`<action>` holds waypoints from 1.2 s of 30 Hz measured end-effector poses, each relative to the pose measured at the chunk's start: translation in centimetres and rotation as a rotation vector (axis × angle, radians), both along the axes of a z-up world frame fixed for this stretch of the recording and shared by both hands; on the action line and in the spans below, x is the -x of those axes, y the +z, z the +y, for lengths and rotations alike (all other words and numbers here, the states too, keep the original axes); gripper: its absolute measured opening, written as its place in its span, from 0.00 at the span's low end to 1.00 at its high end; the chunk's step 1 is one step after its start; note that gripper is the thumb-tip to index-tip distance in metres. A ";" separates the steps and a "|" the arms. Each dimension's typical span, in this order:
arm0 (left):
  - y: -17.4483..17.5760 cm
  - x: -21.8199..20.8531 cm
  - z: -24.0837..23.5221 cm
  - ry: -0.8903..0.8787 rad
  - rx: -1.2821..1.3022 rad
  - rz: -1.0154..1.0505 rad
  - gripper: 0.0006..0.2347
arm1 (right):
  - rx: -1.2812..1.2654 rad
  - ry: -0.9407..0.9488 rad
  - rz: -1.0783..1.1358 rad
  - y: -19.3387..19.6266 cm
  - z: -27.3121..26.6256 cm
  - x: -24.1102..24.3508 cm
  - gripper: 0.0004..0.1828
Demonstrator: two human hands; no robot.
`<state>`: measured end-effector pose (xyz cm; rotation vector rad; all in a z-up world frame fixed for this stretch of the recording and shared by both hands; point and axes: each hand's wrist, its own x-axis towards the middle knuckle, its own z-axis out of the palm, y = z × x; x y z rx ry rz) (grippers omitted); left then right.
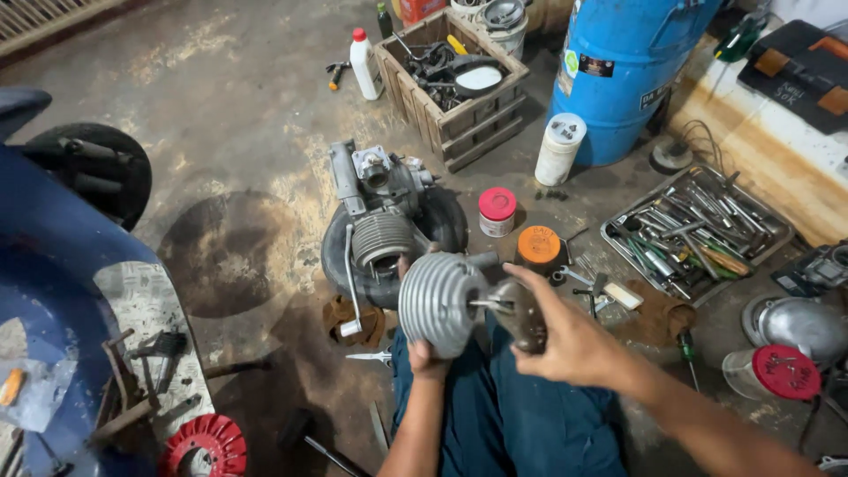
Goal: The person sits on the workshop floor disassembling a small engine cylinder assembly on their lap. They pull the piston pin from the cylinder, use locking pliers to grip the piston, and use a socket wrench to loosen fasteners while turning the parts over.
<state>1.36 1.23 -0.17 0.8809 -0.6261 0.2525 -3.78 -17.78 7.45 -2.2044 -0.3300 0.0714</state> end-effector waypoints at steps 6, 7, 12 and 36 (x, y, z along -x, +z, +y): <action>-0.1 2.1 0.0 0.158 -0.137 -0.108 0.41 | -0.190 0.154 -0.058 -3.4 -2.2 -1.1 0.56; 0.1 2.3 -0.1 0.195 -0.176 -0.140 0.41 | -0.251 0.187 -0.085 -3.8 -2.3 -1.3 0.54; 1.1 2.6 -0.5 0.268 -0.240 -0.249 0.40 | -0.253 0.254 -0.088 -4.6 -3.5 -1.8 0.52; 0.8 1.0 -2.2 0.151 -0.047 -0.103 0.49 | -0.226 0.290 -0.299 -5.3 -5.1 -4.7 0.39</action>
